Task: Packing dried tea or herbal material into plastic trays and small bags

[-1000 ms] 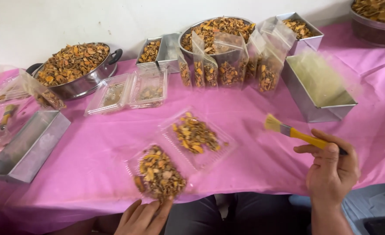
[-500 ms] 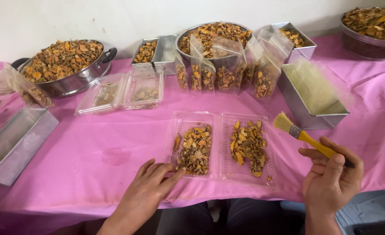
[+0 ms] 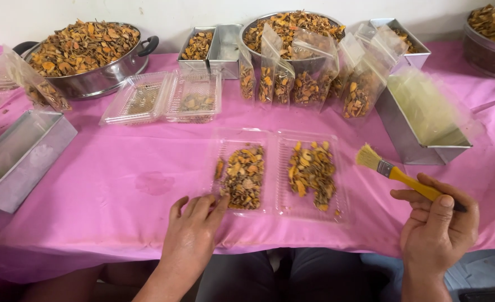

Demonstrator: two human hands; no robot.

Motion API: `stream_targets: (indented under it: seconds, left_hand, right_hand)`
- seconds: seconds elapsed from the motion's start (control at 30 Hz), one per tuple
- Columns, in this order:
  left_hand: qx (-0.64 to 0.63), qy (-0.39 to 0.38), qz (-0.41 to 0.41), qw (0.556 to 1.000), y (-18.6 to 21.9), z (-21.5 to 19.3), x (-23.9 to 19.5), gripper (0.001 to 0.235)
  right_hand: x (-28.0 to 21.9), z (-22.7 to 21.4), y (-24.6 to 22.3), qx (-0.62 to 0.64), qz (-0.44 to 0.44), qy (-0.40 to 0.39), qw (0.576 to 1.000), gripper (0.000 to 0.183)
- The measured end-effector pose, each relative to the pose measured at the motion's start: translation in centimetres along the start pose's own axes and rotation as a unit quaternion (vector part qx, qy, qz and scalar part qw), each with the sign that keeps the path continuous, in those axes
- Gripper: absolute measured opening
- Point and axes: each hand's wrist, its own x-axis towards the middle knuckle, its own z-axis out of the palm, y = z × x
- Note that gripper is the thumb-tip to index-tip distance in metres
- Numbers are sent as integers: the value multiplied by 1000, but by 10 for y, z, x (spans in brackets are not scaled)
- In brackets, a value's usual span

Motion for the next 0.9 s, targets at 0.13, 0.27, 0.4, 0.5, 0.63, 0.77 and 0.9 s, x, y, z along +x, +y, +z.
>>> stream_targets:
  seconds: [0.13, 0.27, 0.4, 0.5, 0.63, 0.77, 0.9]
  left_hand:
    - [25, 30, -16, 999, 7, -11, -3, 65]
    - [36, 45, 0, 998, 22, -19, 8, 65]
    - [13, 83, 21, 996, 35, -9, 22, 62]
    - [-4, 120, 47, 992, 45, -7, 38, 41]
    - [-39, 67, 82, 994, 47, 3, 41, 60]
    - [-56, 69, 132, 987, 45, 0, 44, 58]
    - [-67, 67, 149, 984, 41, 5, 38, 66]
  right_hand:
    - [-1, 0, 2, -10, 0, 3, 1000, 19]
    - [-2, 1, 1, -4, -9, 1, 1000, 21]
    - [-2, 0, 2, -7, -1, 2, 1000, 17]
    - [-1, -1, 4, -11, -6, 4, 1000, 17]
    - [-2, 2, 1, -12, -5, 8, 1000, 17]
    - [-1, -2, 6, 7, -29, 15, 999, 20]
    - [13, 2, -6, 47, -26, -25, 998, 28]
